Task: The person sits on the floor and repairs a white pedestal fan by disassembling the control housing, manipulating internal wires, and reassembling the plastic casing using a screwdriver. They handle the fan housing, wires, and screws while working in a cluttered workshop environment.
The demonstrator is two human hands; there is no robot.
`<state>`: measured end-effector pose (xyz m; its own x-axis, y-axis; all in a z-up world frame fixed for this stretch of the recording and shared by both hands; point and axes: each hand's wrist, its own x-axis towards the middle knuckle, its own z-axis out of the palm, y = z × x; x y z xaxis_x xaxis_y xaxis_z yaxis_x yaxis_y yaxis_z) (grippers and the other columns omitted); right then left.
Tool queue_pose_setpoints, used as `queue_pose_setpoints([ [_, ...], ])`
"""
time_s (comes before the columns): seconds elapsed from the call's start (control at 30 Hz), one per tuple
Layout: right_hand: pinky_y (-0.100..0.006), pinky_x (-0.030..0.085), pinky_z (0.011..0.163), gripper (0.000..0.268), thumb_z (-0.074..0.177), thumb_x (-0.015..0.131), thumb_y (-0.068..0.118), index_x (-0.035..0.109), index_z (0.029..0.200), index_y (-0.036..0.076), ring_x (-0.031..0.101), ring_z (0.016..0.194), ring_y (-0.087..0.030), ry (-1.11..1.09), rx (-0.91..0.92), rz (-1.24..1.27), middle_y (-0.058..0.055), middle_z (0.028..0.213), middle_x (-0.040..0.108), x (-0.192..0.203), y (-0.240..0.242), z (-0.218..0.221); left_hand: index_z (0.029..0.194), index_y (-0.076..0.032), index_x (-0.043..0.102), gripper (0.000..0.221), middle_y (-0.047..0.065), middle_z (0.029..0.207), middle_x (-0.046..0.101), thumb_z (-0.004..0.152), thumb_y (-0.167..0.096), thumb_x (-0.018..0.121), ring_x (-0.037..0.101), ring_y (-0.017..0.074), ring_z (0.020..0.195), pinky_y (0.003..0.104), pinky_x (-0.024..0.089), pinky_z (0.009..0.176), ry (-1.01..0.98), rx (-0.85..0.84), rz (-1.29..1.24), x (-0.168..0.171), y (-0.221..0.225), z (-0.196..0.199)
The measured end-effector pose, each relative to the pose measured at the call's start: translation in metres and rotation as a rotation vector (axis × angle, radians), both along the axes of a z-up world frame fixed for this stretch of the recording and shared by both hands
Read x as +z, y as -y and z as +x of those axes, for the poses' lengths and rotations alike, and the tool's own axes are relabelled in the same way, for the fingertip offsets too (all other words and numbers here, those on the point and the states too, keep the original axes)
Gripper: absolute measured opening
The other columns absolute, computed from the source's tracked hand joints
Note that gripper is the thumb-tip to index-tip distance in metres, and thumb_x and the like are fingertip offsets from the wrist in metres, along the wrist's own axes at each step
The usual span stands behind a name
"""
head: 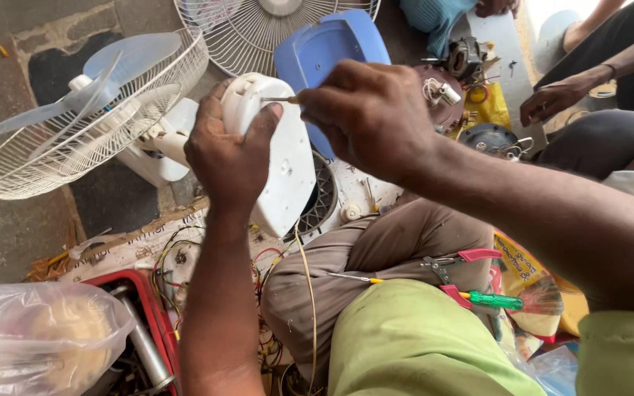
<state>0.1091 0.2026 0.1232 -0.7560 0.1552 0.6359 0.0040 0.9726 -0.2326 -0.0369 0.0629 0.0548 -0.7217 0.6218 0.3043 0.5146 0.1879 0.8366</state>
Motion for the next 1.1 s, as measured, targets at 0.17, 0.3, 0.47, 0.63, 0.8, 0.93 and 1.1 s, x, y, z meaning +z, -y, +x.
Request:
queue_pose_setpoints([
  [0.17,-0.035,0.047,0.048,0.037,0.099,0.069,0.037,0.08,0.093,0.003,0.058,0.056,-0.019,0.831,-0.276,-1.368,-0.016,0.079,0.075,-0.007,-0.016,-0.017,0.124,0.001,0.069,0.048,0.014,0.109,0.077,0.084,-0.019,0.088,0.078,0.0235,0.094,0.037,0.062,0.085,-0.061,0.023,-0.01,-0.002,0.001,0.002],
  [0.3,-0.03,0.054,0.06,0.034,0.089,0.079,0.031,0.073,0.109,0.003,0.069,0.068,-0.012,0.405,0.085,-0.678,-0.012,0.083,0.074,-0.021,-0.016,-0.004,0.124,0.001,0.067,0.05,0.016,0.109,0.077,0.083,-0.02,0.089,0.078,0.0239,0.095,0.037,0.063,0.085,-0.048,0.004,0.003,0.001,0.002,0.001],
  [0.47,-0.038,0.051,0.06,0.012,0.097,0.081,0.026,0.078,0.098,0.015,0.069,0.071,-0.022,0.274,-0.031,0.149,-0.008,0.079,0.072,-0.004,-0.002,0.003,0.125,-0.002,0.068,0.049,0.013,0.11,0.079,0.085,-0.021,0.089,0.08,0.0214,0.095,0.036,0.064,0.087,-0.01,0.019,0.05,-0.007,0.001,0.002],
  [0.63,-0.033,0.046,0.052,0.025,0.095,0.074,0.036,0.078,0.098,0.012,0.064,0.064,-0.016,0.767,-0.341,-1.395,-0.009,0.083,0.075,0.014,-0.02,-0.025,0.127,-0.004,0.066,0.054,0.013,0.11,0.078,0.086,-0.028,0.091,0.079,0.0249,0.097,0.038,0.063,0.088,-0.069,0.038,0.044,-0.011,0.003,0.001],
  [0.8,-0.033,0.054,0.066,0.035,0.089,0.082,0.02,0.073,0.111,-0.005,0.068,0.077,-0.02,0.285,0.203,-0.357,-0.015,0.088,0.071,-0.003,-0.013,0.008,0.13,-0.004,0.064,0.052,0.017,0.115,0.076,0.092,-0.029,0.088,0.077,0.0344,0.103,0.043,0.062,0.093,-0.203,-0.011,0.111,-0.016,0.005,0.001],
  [0.93,-0.036,0.051,0.068,0.015,0.097,0.078,0.016,0.077,0.107,0.004,0.068,0.081,-0.023,0.309,0.074,-0.246,-0.012,0.092,0.074,-0.019,-0.016,0.015,0.097,-0.005,0.067,0.035,0.014,0.08,0.074,0.081,-0.029,0.086,0.075,0.0344,0.072,0.045,0.06,0.07,-0.095,0.12,0.068,-0.03,-0.004,0.001],
  [1.1,-0.017,0.032,0.042,0.017,0.098,0.07,0.032,0.07,0.098,0.015,0.058,0.063,-0.001,0.735,-0.276,-1.698,0.004,0.083,0.073,-0.042,-0.05,-0.003,0.086,-0.007,0.063,0.034,0.008,0.07,0.068,0.083,-0.032,0.085,0.072,0.0257,0.061,0.041,0.056,0.061,-0.182,0.142,0.124,-0.042,-0.01,0.005],
])
